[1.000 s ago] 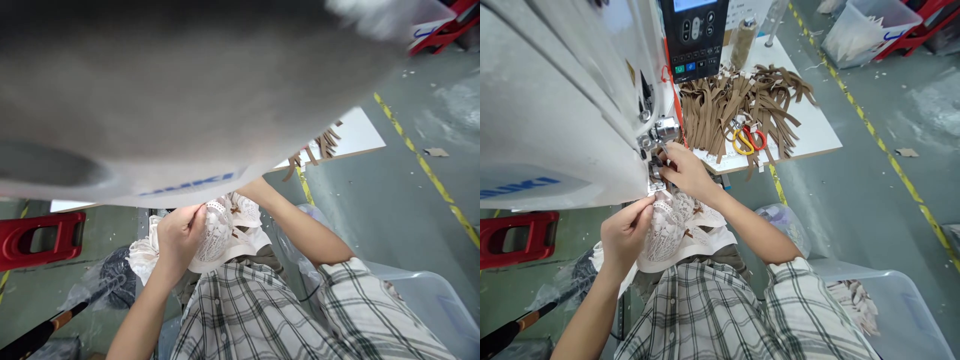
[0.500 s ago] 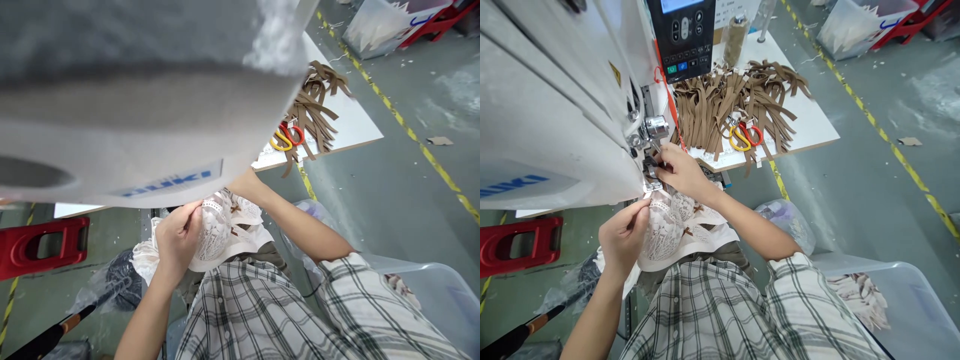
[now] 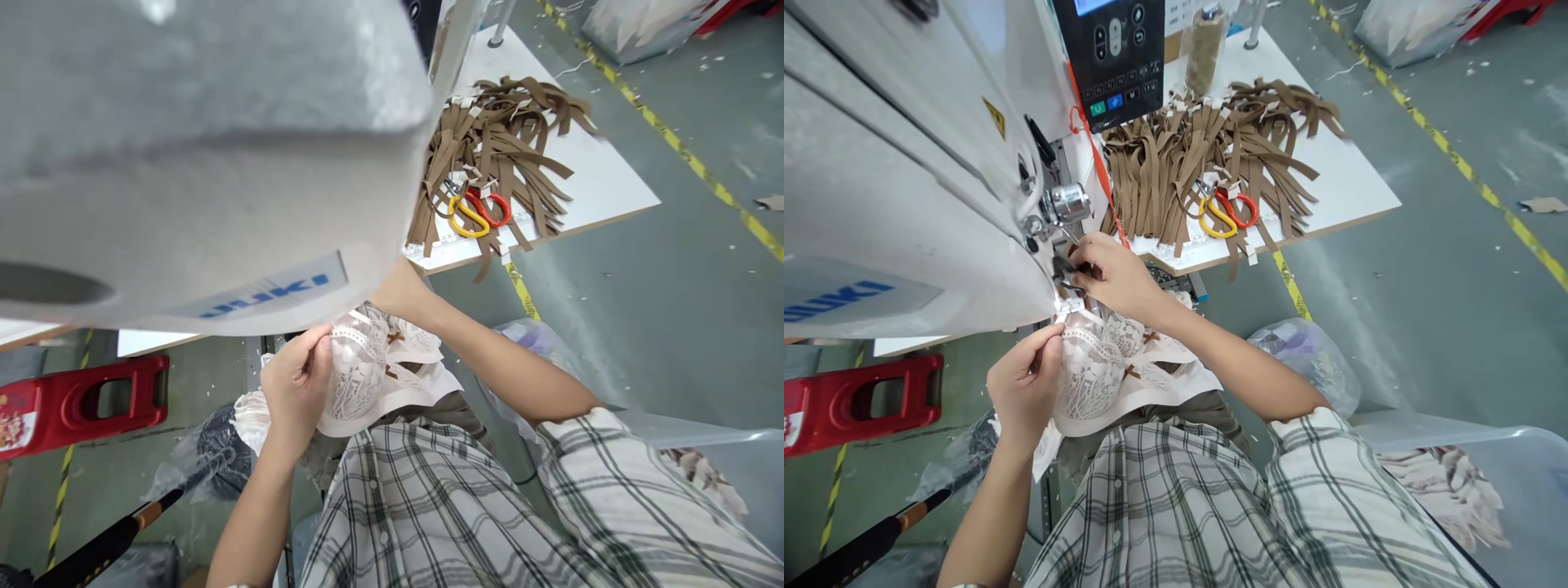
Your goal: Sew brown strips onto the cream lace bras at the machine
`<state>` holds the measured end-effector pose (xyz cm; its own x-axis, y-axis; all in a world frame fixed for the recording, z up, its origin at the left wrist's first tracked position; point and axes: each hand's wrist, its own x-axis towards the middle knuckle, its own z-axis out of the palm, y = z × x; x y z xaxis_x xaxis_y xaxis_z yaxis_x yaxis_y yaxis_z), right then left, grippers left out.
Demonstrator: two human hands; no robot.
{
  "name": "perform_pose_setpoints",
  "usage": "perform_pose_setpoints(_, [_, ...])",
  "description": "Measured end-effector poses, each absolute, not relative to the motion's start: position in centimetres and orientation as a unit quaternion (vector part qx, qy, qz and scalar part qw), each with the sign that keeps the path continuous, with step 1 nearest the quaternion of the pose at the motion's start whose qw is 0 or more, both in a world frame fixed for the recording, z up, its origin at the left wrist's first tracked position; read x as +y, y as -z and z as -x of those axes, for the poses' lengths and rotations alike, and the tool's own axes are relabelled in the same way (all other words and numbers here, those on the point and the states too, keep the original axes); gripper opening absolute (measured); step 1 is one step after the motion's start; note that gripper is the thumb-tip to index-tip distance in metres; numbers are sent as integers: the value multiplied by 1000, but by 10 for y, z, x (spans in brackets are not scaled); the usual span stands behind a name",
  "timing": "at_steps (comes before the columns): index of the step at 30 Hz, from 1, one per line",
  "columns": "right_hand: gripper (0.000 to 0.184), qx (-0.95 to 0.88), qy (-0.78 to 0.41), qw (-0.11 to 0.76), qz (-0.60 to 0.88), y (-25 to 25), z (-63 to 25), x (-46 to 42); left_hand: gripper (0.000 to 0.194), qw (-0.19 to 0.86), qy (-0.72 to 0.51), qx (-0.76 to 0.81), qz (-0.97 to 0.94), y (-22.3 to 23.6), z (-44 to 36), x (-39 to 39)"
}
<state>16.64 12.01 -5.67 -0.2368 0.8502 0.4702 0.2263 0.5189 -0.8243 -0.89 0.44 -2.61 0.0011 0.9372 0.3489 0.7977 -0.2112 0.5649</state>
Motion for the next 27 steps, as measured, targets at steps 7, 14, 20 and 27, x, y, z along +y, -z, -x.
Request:
perform_pose_setpoints(7, [5,-719,-325,483,378,56,-166,121,21,124,-347,630,-684,27,10,4])
perform_pose_setpoints(14, [8,-723,-327,460,398,55,-166,120,20,135,-360,657,-649,32,11,4])
perform_pose_setpoints(20, [8,-712,-331,454,421,50,-165,116,19,137,-353,672,-637,34,13,7])
perform_pose_setpoints(27, [16,-668,-401,457,430,43,-181,86,20,358,-328,665,-567,17,5,-9])
